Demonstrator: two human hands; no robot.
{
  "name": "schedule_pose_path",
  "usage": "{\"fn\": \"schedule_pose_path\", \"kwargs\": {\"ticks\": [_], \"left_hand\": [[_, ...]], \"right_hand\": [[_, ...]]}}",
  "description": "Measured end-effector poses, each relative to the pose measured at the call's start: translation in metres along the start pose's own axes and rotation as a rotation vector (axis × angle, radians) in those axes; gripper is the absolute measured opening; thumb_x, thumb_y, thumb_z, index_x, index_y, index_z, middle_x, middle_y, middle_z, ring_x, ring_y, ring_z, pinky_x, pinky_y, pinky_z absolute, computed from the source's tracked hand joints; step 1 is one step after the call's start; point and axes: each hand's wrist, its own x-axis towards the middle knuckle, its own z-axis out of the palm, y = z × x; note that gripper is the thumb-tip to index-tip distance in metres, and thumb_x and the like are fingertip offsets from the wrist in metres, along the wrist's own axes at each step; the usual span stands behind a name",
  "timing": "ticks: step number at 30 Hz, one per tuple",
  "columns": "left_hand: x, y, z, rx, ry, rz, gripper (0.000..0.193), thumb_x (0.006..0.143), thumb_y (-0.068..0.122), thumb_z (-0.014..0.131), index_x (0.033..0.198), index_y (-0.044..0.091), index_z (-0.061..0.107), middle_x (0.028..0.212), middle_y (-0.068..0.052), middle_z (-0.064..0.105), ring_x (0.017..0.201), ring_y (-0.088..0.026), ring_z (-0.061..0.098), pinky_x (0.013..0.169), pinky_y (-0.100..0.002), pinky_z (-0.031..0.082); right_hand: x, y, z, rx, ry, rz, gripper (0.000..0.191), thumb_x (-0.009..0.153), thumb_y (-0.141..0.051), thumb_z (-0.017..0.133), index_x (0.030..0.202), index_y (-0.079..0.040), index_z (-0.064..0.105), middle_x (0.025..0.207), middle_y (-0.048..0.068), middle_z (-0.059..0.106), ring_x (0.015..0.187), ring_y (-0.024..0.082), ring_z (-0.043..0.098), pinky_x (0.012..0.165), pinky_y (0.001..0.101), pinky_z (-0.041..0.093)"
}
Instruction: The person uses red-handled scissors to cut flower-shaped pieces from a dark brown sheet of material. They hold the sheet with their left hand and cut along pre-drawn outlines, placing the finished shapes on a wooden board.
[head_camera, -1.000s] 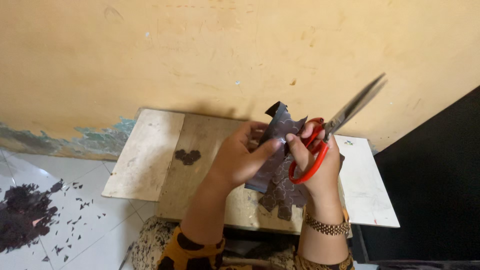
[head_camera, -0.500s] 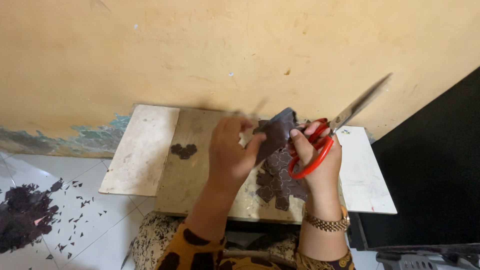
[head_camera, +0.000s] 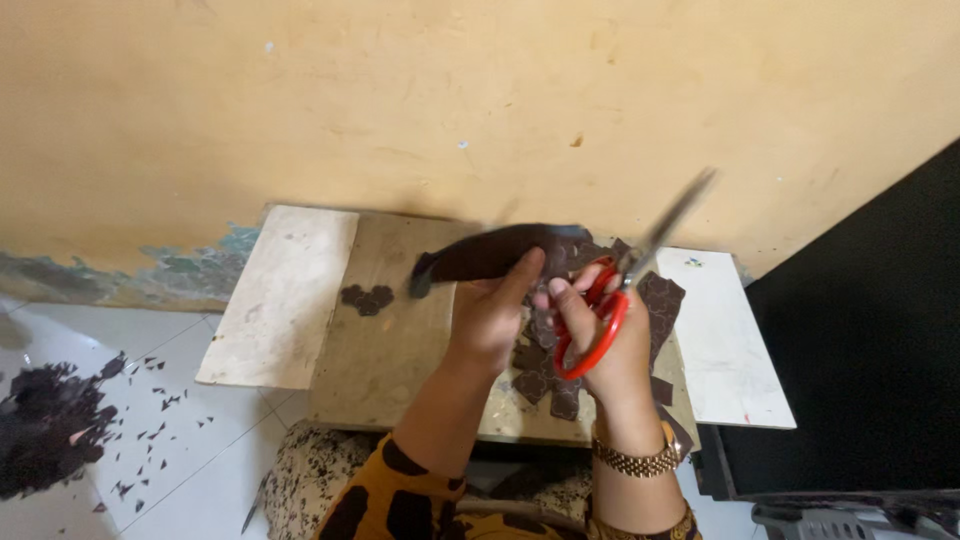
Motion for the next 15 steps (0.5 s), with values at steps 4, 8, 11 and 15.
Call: {"fn": "schedule_pose_path", "kwargs": {"ticks": [4, 8, 11, 15], "left_hand": [[0.006, 0.004, -0.01, 0.022, 0.126, 0.036, 0.011, 0.096, 0.015, 0.069, 0.101, 0.006, 0.074, 0.087, 0.0, 0.073, 0.07, -0.008, 0.061, 0.06, -0.026, 0.047], [0.01, 0.012, -0.016, -0.031, 0.091, 0.08, 0.014, 0.1, 0.019, 0.067, 0.1, 0.006, 0.073, 0.088, -0.002, 0.074, 0.074, -0.01, 0.065, 0.062, -0.026, 0.049], [0.011, 0.013, -0.02, -0.068, 0.101, 0.072, 0.014, 0.099, 0.02, 0.067, 0.101, 0.007, 0.073, 0.089, -0.002, 0.074, 0.074, -0.01, 0.065, 0.063, -0.026, 0.048], [0.01, 0.005, -0.017, -0.101, 0.016, 0.032, 0.01, 0.098, 0.014, 0.071, 0.102, 0.005, 0.073, 0.091, -0.003, 0.074, 0.076, -0.011, 0.064, 0.066, -0.026, 0.047]], "right_hand": [[-0.008, 0.011, -0.007, -0.374, -0.16, -0.144, 0.021, 0.09, -0.021, 0.077, 0.09, -0.009, 0.06, 0.072, -0.003, 0.056, 0.064, 0.008, 0.051, 0.058, 0.0243, 0.044], [-0.017, 0.019, -0.023, -0.532, -0.315, -0.017, 0.03, 0.09, -0.036, 0.073, 0.09, -0.009, 0.063, 0.069, -0.005, 0.053, 0.064, 0.006, 0.047, 0.058, 0.0244, 0.04], [-0.016, 0.021, -0.038, -0.571, -0.406, 0.077, 0.036, 0.091, -0.045, 0.067, 0.091, -0.009, 0.066, 0.066, -0.003, 0.052, 0.062, 0.008, 0.045, 0.056, 0.0262, 0.037], [-0.018, 0.028, -0.047, -0.423, -0.48, 0.061, 0.044, 0.099, -0.049, 0.063, 0.091, -0.006, 0.064, 0.072, -0.003, 0.05, 0.068, 0.007, 0.045, 0.06, 0.0257, 0.039]]}}
